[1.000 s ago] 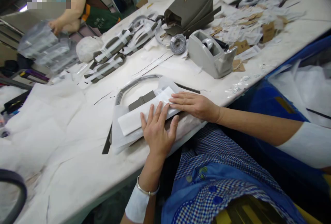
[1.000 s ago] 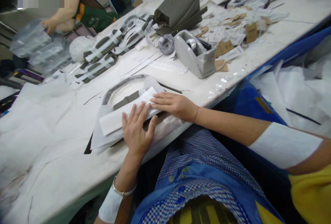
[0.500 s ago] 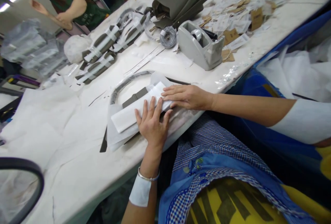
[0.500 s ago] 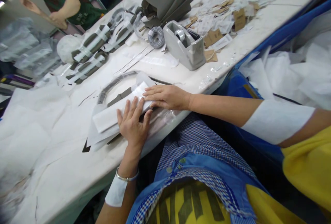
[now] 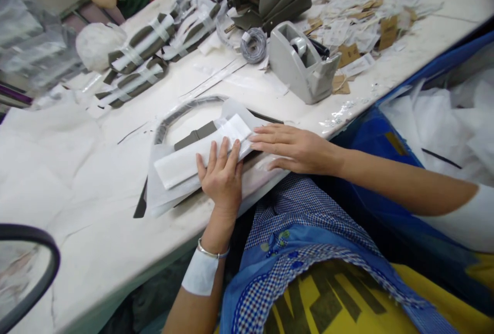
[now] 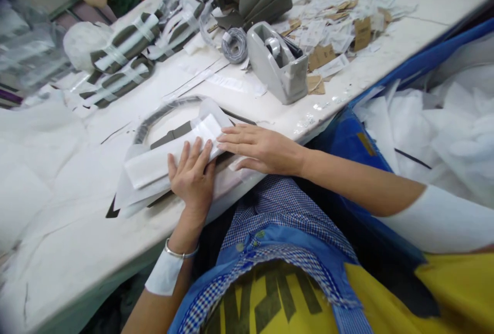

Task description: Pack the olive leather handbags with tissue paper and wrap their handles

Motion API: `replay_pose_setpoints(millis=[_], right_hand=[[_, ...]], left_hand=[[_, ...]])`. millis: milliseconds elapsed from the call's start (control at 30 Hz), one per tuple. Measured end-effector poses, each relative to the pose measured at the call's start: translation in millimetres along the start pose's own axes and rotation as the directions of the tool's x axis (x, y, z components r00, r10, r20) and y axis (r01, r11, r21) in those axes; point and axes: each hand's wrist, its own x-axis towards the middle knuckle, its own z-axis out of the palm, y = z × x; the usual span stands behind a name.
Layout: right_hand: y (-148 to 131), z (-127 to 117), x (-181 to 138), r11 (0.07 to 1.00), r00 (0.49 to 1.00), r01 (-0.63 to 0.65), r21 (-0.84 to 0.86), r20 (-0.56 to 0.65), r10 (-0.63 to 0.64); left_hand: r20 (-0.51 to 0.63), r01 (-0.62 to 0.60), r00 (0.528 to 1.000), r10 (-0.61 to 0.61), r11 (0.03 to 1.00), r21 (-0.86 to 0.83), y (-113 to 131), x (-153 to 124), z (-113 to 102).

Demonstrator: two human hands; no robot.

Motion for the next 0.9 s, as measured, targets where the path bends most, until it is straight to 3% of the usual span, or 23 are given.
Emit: replay_pose_setpoints(millis=[100, 167, 333, 533, 900], right_hand=[[-10, -7, -26, 0.999, 0.994, -0.004, -0.051, 0.104, 0.009], [-12, 1, -39, 0.997, 0.994, 0.015, -0.078, 0.111, -0.006], [-12, 26, -42, 0.998, 0.998, 0.046, -0.044, -0.029, -0.047], [-26, 26, -24, 0.999, 0.988, -0.033, -0.022, -0.149, 0.03], [-80, 29, -22, 0.997, 0.975, -0.039, -0.073, -0.22, 0.022]], left_hand=[[0.01, 0.009, 1.0, -0.009, 1.0, -0.009, 1, 1, -1], [0.014, 0.013, 1.0, -0.013, 1.0, -0.02, 1, 1, -1], [0.011, 0.0, 1.0, 0.001, 0.999, -0.04, 0, 0, -1], [-0.002, -0.003, 1.0, 0.003, 0.999, -0.05, 1, 0, 0], [-0.067, -0.038, 0.997, 0.039, 0.999, 0.006, 2, 2, 2]])
